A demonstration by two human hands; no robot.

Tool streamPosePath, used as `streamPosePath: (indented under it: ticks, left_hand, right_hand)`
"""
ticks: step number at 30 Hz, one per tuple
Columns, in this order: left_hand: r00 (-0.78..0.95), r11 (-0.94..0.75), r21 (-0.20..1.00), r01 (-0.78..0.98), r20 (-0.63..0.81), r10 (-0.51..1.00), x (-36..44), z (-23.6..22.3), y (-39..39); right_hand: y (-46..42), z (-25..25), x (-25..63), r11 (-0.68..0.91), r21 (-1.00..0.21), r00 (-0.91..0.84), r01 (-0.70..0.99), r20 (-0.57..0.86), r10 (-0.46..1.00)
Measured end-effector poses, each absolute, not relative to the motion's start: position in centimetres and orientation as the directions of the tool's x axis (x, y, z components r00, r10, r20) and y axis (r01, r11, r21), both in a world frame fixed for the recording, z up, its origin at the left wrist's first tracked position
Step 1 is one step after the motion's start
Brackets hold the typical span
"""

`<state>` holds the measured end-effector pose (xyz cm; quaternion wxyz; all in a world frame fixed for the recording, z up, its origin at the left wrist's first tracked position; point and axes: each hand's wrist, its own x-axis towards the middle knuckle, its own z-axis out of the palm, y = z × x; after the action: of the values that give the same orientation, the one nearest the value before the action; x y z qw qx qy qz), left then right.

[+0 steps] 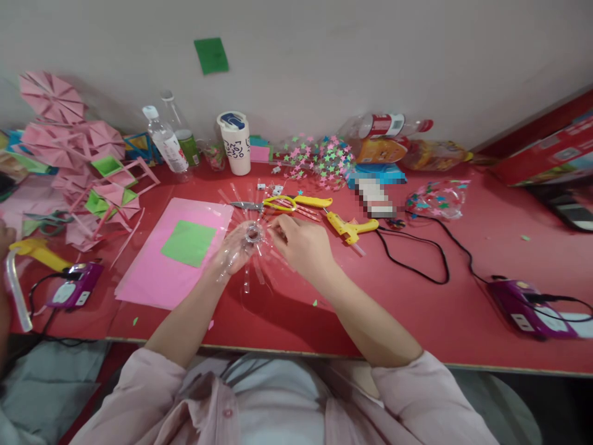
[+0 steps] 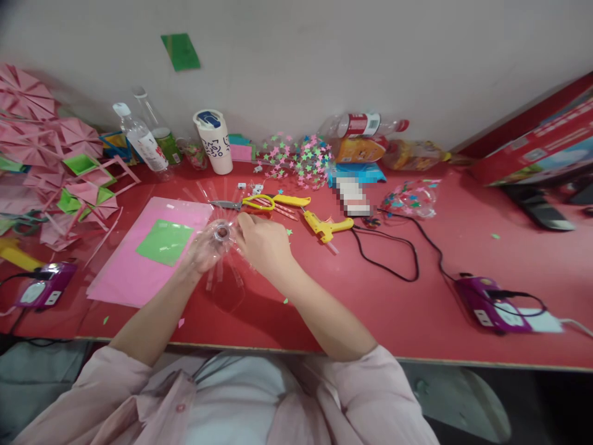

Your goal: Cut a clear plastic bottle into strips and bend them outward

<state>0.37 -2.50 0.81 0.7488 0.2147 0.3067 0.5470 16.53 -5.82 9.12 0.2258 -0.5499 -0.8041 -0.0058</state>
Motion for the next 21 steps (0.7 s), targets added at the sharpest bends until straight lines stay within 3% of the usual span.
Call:
streamPosePath:
  ticks: [11,16,21]
  left_hand:
    - [0.195,0.290,0.709,-0.643,-0.215,0.957,0.3,0.7,-2.5]
    - [0.206,0.294,0.722,-0.626,-0.211,0.956,0.4,0.6,-2.5]
    - [0.165,0.296,0.682,-0.669,-0.253,0.953,0.4,0.8,-2.5]
  right_hand:
    - [-6.4,11.1,17.4,0.425,-0.458,-0.312,0.781,0.303,0.900]
    - [-6.8,11.7,18.2,0.468,-0.449,-0.349,0.761,0.324,0.879]
    - [-6.7,11.8,18.5,0.521,-0.298,-0.362,0.800,0.453,0.815]
